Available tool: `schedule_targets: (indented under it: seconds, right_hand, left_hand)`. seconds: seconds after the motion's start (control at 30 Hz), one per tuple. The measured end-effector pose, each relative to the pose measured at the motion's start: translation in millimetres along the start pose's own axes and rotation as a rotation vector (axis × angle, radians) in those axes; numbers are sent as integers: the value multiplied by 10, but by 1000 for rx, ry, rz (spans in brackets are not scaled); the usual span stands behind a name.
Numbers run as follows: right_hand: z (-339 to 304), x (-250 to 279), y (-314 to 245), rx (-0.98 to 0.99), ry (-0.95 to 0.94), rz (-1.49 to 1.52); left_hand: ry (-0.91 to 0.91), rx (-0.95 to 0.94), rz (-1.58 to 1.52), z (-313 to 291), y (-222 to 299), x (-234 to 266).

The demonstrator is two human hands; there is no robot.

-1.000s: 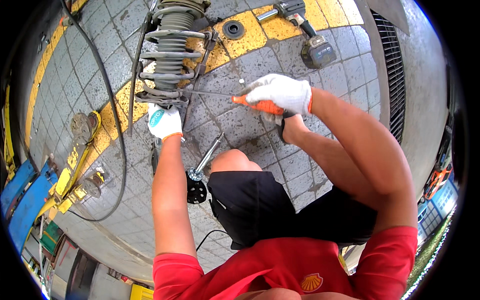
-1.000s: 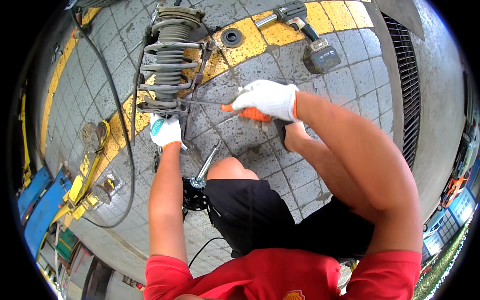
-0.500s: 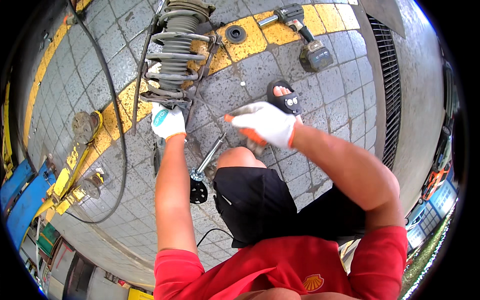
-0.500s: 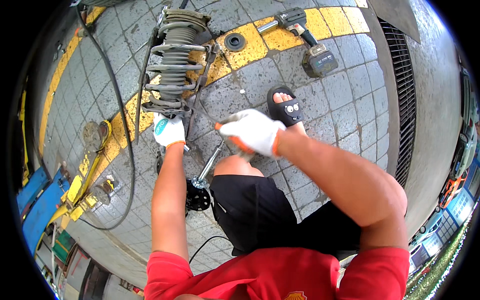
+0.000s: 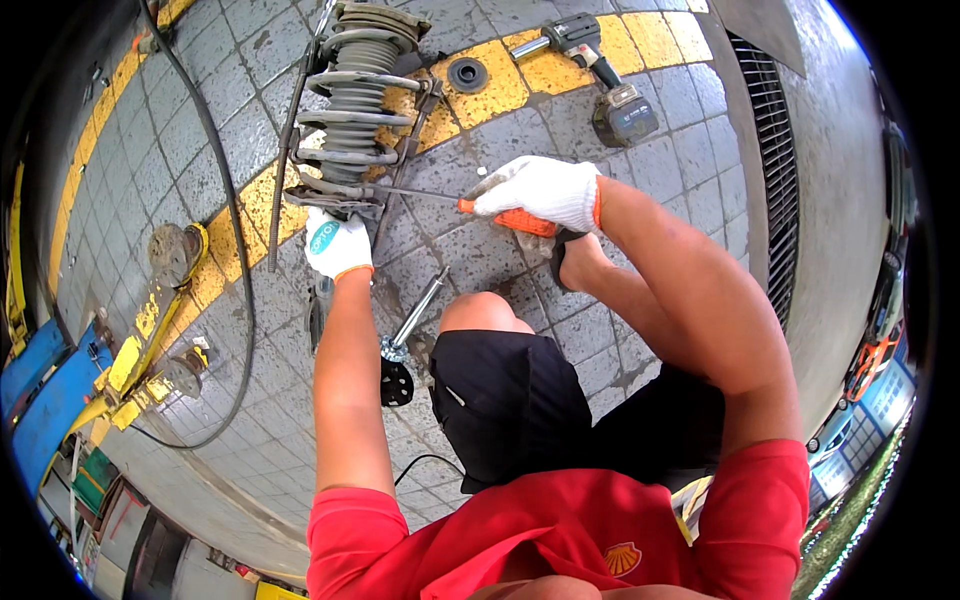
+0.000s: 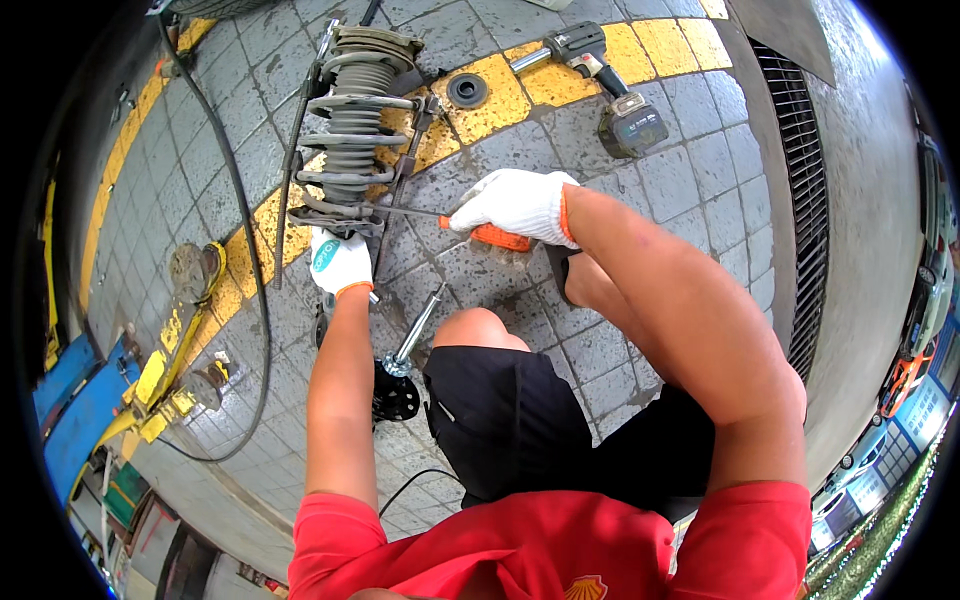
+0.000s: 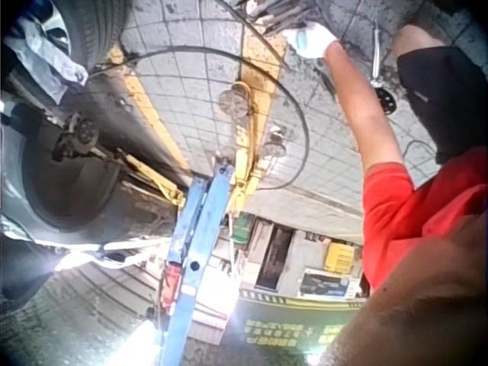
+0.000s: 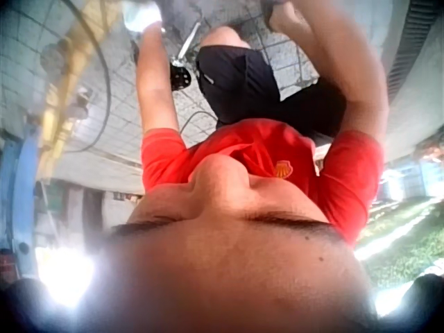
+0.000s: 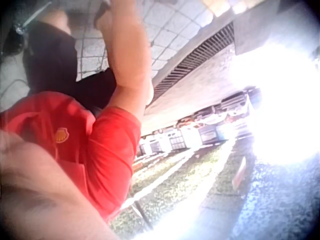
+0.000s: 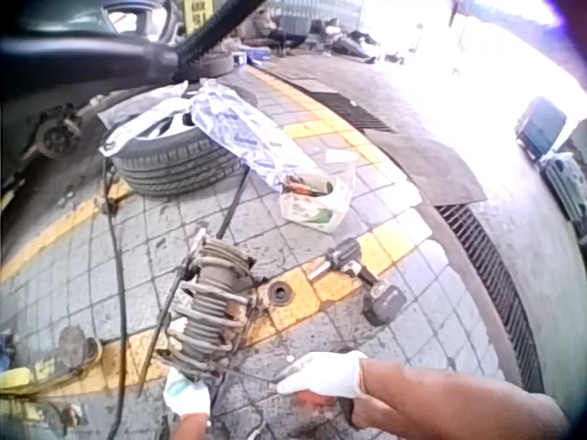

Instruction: The person sits on the floor and uses a screwdriver to pry and separate a coil spring from a shock absorber assembly. They then scrape the spring perch with the screwdriver and set the parts aside.

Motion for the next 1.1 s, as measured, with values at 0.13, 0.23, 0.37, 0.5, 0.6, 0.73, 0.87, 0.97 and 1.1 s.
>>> schedule_targets:
  seconds: [0.13,0.23,0.37,0.5,0.6,0.73,0.87,0.97,1.1]
  right_hand:
    - [82,-26,46,23,37,58]
    - [16,-118,20,-48,-18,219]
    - [-138,-615,47,-101,-44,490]
    - [-158,-946,-59,-126,-46,637]
    - [-95,-942,-141,-110,25,458]
    - [-71,-804,-414,62,-2,93]
    - [-7,-809,-558,-51,-13,71]
    - [8,-881,-720,74,142,126]
    - [49,-980,-647,18,150,508]
  left_hand:
    - [-24,24,-24,20,-18,-7]
    - [-50,34,-19,41,-71,-52]
    - [-41,32,-12,3,-83,-31]
    - [-45,35,-24,29,-41,-28]
    - [0,11,-26,23,-57,4]
    - [18,-12,1,9,-42,43]
    - [4,-26,43,4,-3,73]
    - [49,-59,29,-20,30,96]
    - [17,-51,39,-24,-6,86]
Point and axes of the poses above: each hand's wrist, its own z-axis towards the middle knuckle, its own x-axis out of the back of the hand, y = z × x, the point moved 10 cm from there along z, towards the middle knuckle, and after that the axes turned 5 degrees about -x, right-handed, at the moved point
